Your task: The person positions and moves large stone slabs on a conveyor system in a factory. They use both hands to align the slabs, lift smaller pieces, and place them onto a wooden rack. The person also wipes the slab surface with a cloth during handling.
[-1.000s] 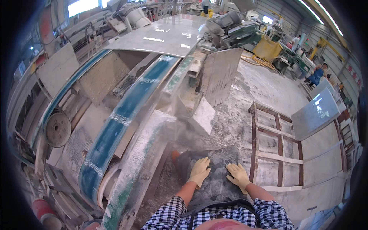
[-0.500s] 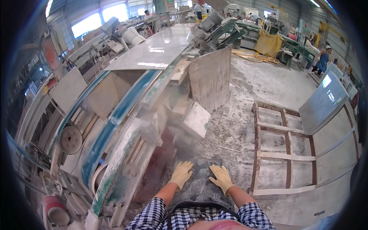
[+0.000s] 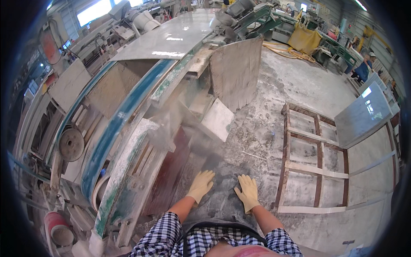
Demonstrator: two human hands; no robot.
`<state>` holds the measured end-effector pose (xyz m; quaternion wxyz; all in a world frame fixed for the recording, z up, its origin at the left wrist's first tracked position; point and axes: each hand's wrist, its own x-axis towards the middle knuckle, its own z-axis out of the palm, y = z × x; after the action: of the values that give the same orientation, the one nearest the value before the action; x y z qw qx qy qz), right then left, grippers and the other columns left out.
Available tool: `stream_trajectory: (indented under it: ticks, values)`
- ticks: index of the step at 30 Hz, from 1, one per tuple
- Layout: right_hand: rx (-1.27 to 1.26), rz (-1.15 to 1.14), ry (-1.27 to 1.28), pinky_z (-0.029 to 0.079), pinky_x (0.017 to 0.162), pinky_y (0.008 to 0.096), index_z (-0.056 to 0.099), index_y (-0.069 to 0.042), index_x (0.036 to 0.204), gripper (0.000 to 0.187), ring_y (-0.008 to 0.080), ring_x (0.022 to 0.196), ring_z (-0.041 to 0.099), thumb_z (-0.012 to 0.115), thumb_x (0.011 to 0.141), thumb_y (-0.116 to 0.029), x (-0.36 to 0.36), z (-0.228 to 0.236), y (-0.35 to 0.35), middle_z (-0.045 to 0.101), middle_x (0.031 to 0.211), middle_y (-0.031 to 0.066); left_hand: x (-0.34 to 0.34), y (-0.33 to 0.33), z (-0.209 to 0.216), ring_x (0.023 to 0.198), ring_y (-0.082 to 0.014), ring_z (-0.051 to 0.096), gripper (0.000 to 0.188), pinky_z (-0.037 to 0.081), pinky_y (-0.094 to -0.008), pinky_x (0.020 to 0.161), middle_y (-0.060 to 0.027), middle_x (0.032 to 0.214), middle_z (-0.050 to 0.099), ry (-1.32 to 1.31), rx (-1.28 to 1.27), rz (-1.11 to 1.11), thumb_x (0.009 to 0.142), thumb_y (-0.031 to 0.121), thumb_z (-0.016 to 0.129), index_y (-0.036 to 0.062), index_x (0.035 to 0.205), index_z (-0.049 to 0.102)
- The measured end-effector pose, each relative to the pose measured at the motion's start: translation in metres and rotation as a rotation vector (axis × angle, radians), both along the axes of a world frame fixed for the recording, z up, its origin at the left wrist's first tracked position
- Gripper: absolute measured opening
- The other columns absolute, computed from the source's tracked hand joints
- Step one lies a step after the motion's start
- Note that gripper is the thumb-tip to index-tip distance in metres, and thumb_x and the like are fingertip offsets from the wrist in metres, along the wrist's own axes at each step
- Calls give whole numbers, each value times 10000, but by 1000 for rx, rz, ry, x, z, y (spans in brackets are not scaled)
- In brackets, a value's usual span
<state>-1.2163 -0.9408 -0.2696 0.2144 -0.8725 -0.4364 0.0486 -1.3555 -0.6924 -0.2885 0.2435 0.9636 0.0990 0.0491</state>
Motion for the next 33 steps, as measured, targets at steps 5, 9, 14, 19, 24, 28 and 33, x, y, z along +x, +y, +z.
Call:
stream_trajectory:
  ticks: [5, 9, 14, 19, 24, 28, 33]
  values:
    - [-16, 8, 4, 272, 1188, 529, 542, -24, 1413, 594, 359, 1409, 426, 666, 909, -314, -3, 6, 9, 524, 1485, 185, -3, 6, 1, 1429, -329, 460, 495, 333, -502, 1204, -140, 1505, 546, 24, 11, -5, 961, 242, 607, 62, 1421, 568]
    - [-33, 10, 9, 271, 1193, 534, 542, -30, 1411, 596, 363, 1416, 422, 683, 898, -301, -3, 9, 10, 522, 1486, 189, -3, 3, 3, 1446, -317, 442, 493, 311, -494, 1218, -128, 1529, 526, 52, -11, 35, 972, 240, 589, 58, 1429, 563]
    - [-5, 16, -11, 283, 1194, 537, 552, -23, 1404, 613, 380, 1403, 437, 720, 866, -264, -4, 6, 9, 534, 1476, 206, -4, 2, 5, 1459, -309, 428, 498, 286, -483, 1233, -114, 1541, 518, 67, -25, 37, 980, 244, 575, 59, 1441, 558]
    - [32, 16, 8, 300, 1189, 521, 565, -14, 1393, 601, 390, 1389, 450, 720, 865, -255, -2, 2, 9, 552, 1456, 211, -5, 3, 1, 1458, -308, 429, 497, 289, -480, 1232, -112, 1541, 520, 66, -16, 35, 980, 245, 577, 58, 1439, 563]
    - [14, 17, -7, 313, 1180, 519, 566, -13, 1391, 599, 390, 1377, 458, 722, 862, -246, -3, 6, 9, 559, 1445, 212, -2, 3, 1, 1460, -305, 427, 493, 286, -477, 1235, -110, 1541, 521, 72, -22, 33, 985, 245, 581, 62, 1442, 567]
    - [41, 13, 23, 305, 1188, 523, 561, -18, 1400, 600, 388, 1389, 451, 718, 868, -247, -3, 8, 7, 554, 1454, 212, -1, 2, 3, 1465, -303, 422, 491, 283, -474, 1238, -112, 1539, 525, 103, -28, 37, 988, 245, 582, 67, 1445, 569]
    - [1, -7, 24, 288, 1205, 527, 558, -30, 1414, 596, 387, 1407, 444, 704, 884, -259, -3, 4, 8, 547, 1468, 216, -3, 2, 4, 1468, -301, 421, 491, 280, -472, 1240, -114, 1539, 525, 64, -29, 34, 985, 251, 586, 64, 1438, 573]
